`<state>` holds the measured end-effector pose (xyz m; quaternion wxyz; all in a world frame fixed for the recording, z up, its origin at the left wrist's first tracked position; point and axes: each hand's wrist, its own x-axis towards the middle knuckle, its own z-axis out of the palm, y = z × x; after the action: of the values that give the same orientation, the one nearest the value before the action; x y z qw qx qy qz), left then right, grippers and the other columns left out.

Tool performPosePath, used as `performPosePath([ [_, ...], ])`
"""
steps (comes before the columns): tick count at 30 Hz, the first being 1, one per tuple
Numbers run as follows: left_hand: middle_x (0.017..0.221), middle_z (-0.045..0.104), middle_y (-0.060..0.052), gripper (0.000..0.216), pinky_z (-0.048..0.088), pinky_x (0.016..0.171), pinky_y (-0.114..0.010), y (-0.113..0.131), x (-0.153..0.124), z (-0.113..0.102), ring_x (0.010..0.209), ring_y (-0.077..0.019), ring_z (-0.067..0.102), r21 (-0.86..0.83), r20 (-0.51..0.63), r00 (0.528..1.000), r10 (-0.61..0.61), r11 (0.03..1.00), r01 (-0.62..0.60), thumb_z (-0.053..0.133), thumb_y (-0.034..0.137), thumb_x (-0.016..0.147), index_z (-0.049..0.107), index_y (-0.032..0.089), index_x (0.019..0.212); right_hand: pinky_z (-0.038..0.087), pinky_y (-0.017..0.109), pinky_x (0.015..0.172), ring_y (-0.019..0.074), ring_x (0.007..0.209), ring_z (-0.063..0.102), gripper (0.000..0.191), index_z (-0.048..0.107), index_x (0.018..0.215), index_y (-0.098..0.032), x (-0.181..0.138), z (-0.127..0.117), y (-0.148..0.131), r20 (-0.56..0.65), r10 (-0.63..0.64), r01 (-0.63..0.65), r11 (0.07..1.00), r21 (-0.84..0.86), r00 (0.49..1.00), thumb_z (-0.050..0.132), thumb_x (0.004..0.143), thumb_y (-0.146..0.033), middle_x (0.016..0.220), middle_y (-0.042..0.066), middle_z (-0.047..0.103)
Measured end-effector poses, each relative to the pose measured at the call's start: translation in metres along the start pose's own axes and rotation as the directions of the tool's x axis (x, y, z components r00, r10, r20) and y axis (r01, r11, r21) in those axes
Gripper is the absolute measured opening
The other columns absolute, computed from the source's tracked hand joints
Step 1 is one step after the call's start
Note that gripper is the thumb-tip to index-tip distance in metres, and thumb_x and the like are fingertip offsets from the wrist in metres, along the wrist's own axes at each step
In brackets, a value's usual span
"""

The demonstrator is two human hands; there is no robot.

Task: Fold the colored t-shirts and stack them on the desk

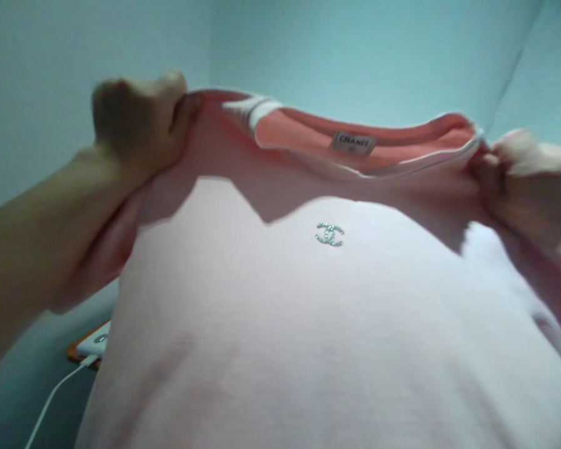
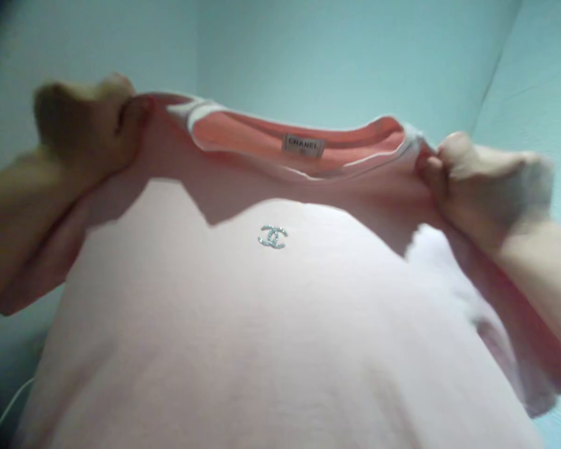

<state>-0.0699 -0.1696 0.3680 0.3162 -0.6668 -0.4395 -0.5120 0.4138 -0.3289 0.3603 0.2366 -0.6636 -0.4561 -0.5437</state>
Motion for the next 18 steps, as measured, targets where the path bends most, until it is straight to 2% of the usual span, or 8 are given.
performPosePath([
  [2, 0.112, 0.062, -0.013, 0.068, 0.033, 0.097, -0.052, -0.002, -0.002, 0.044, 0.117, -0.0320, 0.053, 0.118, 0.110, 0.993, 0.037, 0.992, -0.051, 0.019, 0.059, 0.099, 0.053, 0.003, 0.119, 0.018, 0.032, 0.057, 0.0187, 0.071, 0.057, 0.050, 0.059, 0.103, -0.015, -0.005, 0.049, -0.015, 0.003, -0.090, 0.090, 0.987, -0.131, 0.996, 0.026, 0.100, -0.052, 0.083, 0.016, 0.065],
  [4, 0.108, 0.065, -0.014, 0.063, 0.038, 0.093, -0.048, 0.001, -0.004, 0.094, 0.108, -0.0287, 0.058, 0.161, 0.240, 0.971, 0.016, 0.985, -0.056, 0.021, 0.057, 0.099, 0.056, 0.008, 0.115, 0.017, 0.031, 0.056, 0.0158, 0.063, 0.053, 0.047, 0.059, 0.096, -0.016, -0.007, 0.108, -0.041, 0.113, -0.158, 0.169, 0.980, -0.102, 0.981, 0.028, 0.101, -0.050, 0.080, 0.013, 0.065],
  [7, 0.108, 0.065, -0.019, 0.055, 0.040, 0.090, -0.046, 0.013, -0.020, 0.175, 0.106, -0.0321, 0.058, 0.186, 0.407, 0.913, -0.036, 0.982, -0.044, 0.027, 0.052, 0.099, 0.057, 0.009, 0.116, 0.024, 0.028, 0.060, 0.0171, 0.073, 0.058, 0.044, 0.058, 0.106, -0.014, -0.016, 0.190, -0.102, 0.360, -0.216, 0.205, 0.976, 0.069, 0.907, 0.030, 0.102, -0.048, 0.094, 0.014, 0.066],
  [9, 0.116, 0.061, -0.024, 0.048, 0.039, 0.092, -0.046, 0.023, -0.050, 0.225, 0.114, -0.0346, 0.054, 0.179, 0.508, 0.859, -0.055, 0.983, -0.043, 0.031, 0.042, 0.099, 0.054, 0.006, 0.121, 0.033, 0.028, 0.067, 0.0233, 0.091, 0.060, 0.041, 0.054, 0.117, -0.010, -0.036, 0.228, -0.148, 0.511, -0.208, 0.161, 0.978, 0.136, 0.834, 0.037, 0.101, -0.043, 0.108, 0.019, 0.062],
  [11, 0.125, 0.057, -0.025, 0.043, 0.037, 0.097, -0.045, 0.032, -0.096, 0.262, 0.122, -0.0339, 0.049, 0.140, 0.611, 0.791, -0.037, 0.988, -0.062, 0.038, 0.034, 0.096, 0.053, 0.005, 0.123, 0.039, 0.032, 0.077, 0.0294, 0.105, 0.057, 0.038, 0.052, 0.122, -0.007, -0.072, 0.249, -0.185, 0.635, -0.186, 0.097, 0.980, 0.173, 0.749, 0.041, 0.099, -0.036, 0.119, 0.023, 0.057],
  [13, 0.132, 0.055, -0.021, 0.042, 0.035, 0.102, -0.042, 0.036, -0.153, 0.285, 0.126, -0.0315, 0.046, 0.079, 0.718, 0.696, 0.001, 0.993, -0.083, 0.043, 0.034, 0.092, 0.055, 0.009, 0.124, 0.042, 0.038, 0.086, 0.0323, 0.109, 0.055, 0.040, 0.055, 0.122, -0.008, -0.119, 0.257, -0.208, 0.744, -0.204, 0.056, 0.974, 0.219, 0.636, 0.042, 0.098, -0.038, 0.121, 0.023, 0.056],
  [16, 0.146, 0.044, -0.019, 0.050, 0.027, 0.109, -0.047, 0.031, -0.229, 0.297, 0.136, -0.0339, 0.036, 0.033, 0.842, 0.539, 0.008, 0.997, -0.066, 0.042, 0.045, 0.092, 0.055, 0.013, 0.129, 0.036, 0.057, 0.096, 0.0413, 0.121, 0.046, 0.062, 0.052, 0.133, -0.017, -0.191, 0.259, -0.212, 0.872, -0.213, -0.024, 0.968, 0.249, 0.440, 0.035, 0.094, -0.061, 0.129, 0.021, 0.053],
  [18, 0.152, 0.033, -0.021, 0.061, 0.024, 0.109, -0.056, 0.022, -0.261, 0.301, 0.141, -0.0386, 0.027, 0.056, 0.895, 0.444, -0.040, 0.998, -0.024, 0.035, 0.053, 0.093, 0.050, 0.013, 0.136, 0.022, 0.072, 0.098, 0.0484, 0.135, 0.026, 0.075, 0.038, 0.146, -0.028, -0.226, 0.263, -0.201, 0.930, -0.169, -0.094, 0.973, 0.210, 0.327, 0.025, 0.088, -0.074, 0.148, 0.017, 0.036],
])
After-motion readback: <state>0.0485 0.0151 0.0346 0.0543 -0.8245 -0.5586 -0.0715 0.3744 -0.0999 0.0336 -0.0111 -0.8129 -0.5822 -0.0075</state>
